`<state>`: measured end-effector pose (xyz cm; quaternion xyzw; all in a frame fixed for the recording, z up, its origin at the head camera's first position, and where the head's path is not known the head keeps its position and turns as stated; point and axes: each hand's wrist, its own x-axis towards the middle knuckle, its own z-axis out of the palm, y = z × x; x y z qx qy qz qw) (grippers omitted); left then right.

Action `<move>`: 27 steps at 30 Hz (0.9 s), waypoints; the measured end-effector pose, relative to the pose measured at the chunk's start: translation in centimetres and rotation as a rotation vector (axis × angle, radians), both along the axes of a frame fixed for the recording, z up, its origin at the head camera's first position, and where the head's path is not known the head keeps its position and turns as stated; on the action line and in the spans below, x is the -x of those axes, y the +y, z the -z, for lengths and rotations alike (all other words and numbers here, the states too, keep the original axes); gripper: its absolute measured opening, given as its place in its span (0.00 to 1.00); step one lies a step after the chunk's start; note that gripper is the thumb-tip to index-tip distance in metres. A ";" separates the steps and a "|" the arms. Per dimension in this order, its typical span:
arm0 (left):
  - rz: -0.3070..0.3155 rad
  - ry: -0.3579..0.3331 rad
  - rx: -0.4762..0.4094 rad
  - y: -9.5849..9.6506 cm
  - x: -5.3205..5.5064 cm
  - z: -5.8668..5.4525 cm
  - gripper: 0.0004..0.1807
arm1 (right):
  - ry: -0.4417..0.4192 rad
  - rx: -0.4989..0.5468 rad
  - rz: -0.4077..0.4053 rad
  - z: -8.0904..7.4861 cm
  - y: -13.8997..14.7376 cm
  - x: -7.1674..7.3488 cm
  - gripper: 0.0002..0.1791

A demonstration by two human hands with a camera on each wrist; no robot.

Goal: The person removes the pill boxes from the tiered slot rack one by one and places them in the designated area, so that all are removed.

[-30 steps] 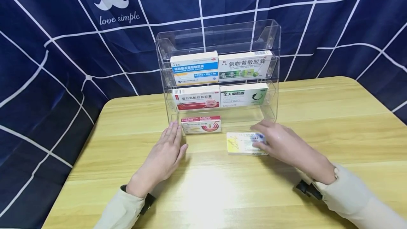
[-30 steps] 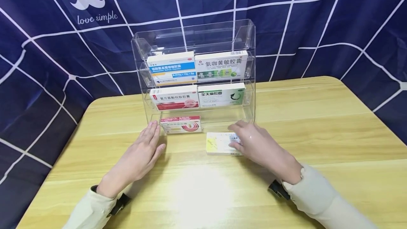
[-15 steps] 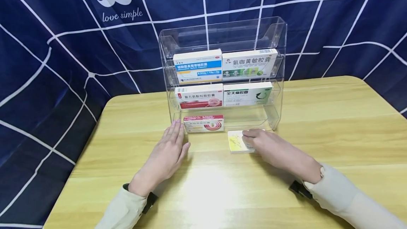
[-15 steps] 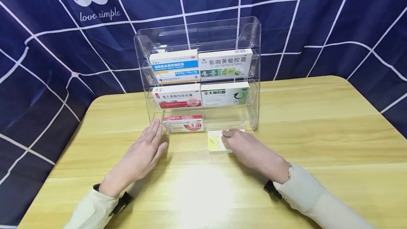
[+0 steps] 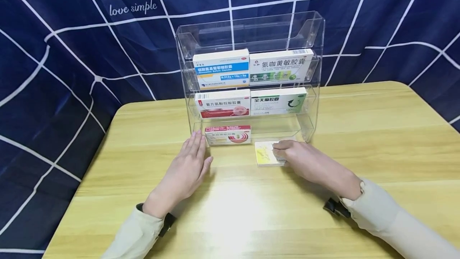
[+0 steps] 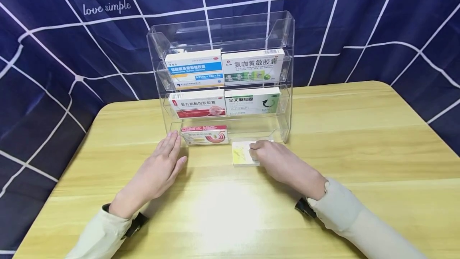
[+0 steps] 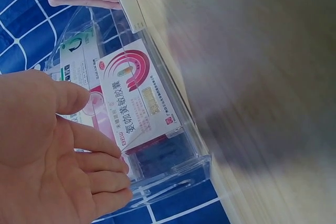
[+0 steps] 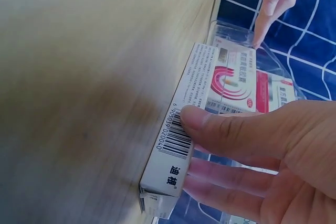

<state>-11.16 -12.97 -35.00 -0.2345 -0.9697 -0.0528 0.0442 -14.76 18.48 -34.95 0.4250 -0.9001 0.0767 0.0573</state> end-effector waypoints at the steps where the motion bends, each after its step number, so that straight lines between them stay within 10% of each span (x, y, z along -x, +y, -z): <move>1: -0.003 -0.003 0.001 0.0 0.0 0.0 0.32 | 0.001 -0.002 -0.001 0.0 0.0 0.0 0.22; 27: 0.000 -0.045 -0.015 -0.3 0.0 -0.4 0.32 | -0.019 0.000 -0.029 -0.1 0.0 0.2 0.22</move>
